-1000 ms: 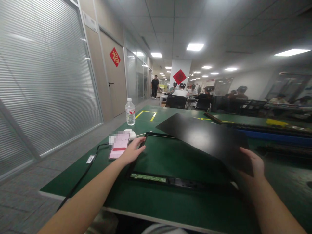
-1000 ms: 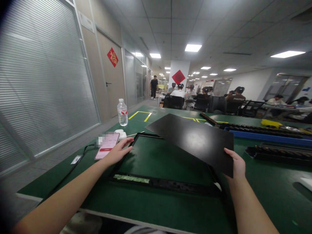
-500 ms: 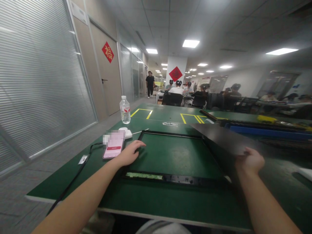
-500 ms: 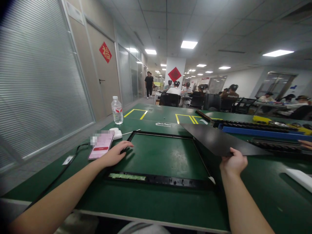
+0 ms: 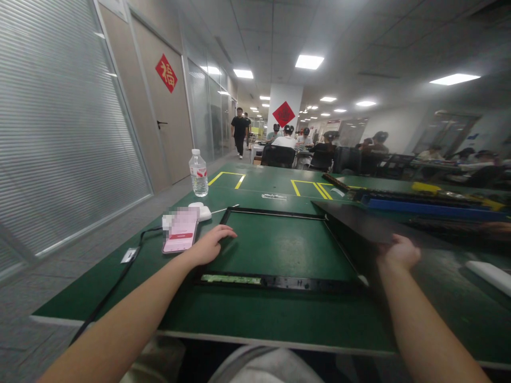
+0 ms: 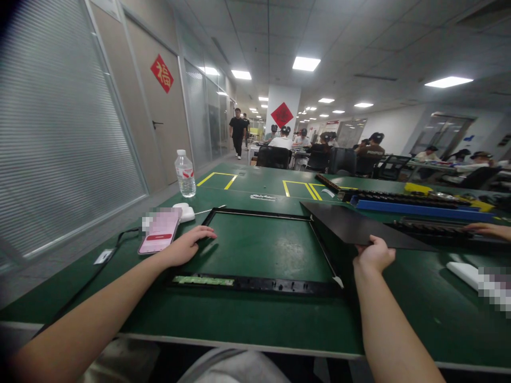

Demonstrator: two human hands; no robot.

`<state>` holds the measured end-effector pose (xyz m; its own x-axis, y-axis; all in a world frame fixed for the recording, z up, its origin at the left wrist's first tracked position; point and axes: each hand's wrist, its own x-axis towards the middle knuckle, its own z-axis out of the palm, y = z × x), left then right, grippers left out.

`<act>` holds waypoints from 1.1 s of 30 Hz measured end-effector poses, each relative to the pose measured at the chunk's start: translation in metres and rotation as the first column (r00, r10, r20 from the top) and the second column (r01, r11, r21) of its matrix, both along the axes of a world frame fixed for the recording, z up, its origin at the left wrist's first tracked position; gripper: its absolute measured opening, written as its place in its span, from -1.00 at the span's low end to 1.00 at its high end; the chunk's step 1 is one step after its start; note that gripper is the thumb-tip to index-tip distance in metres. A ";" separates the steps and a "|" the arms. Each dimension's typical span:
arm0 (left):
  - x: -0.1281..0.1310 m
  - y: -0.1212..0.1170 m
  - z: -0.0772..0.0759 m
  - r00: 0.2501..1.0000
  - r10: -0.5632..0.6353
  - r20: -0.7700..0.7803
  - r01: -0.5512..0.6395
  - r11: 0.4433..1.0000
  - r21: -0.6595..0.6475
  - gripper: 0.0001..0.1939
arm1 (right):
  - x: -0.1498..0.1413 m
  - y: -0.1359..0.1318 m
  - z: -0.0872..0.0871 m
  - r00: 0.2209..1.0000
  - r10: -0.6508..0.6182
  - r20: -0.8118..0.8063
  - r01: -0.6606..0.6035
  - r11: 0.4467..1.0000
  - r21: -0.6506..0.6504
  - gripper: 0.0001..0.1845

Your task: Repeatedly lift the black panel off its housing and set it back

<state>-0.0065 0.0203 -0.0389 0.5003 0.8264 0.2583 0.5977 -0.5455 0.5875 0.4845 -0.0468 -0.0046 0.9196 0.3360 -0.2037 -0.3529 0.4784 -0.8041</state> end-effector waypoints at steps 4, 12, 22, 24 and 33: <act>-0.001 0.001 -0.001 1.000 0.009 -0.003 -0.009 1.000 0.002 -0.41 | 0.011 0.009 -0.011 0.997 -0.070 0.021 0.071 0.997 -0.042 -0.70; -0.001 0.002 0.000 0.999 -0.002 -0.049 0.002 1.000 0.008 -0.42 | 0.036 0.025 -0.038 0.995 -0.069 -0.071 0.058 0.987 -0.149 -0.66; -0.001 0.000 0.003 0.999 0.011 -0.042 -0.011 1.000 -0.004 -0.46 | 0.046 0.027 -0.049 0.989 0.114 -0.094 -0.128 0.980 -0.152 -0.72; -0.001 0.000 0.003 0.999 0.015 -0.034 -0.015 1.000 -0.008 -0.47 | 0.046 0.027 -0.049 0.987 0.131 -0.091 -0.144 0.977 -0.158 -0.70; 0.000 -0.001 0.004 0.999 0.008 -0.041 -0.008 1.000 0.003 -0.47 | 0.039 0.027 -0.044 0.976 0.157 -0.153 -0.181 0.970 -0.162 -0.73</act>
<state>-0.0070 0.0190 -0.0352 0.5039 0.8298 0.2398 0.6259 -0.5421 0.5607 0.5231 -0.0197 -0.0487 0.8113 0.4321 -0.3938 -0.5301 0.2593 -0.8073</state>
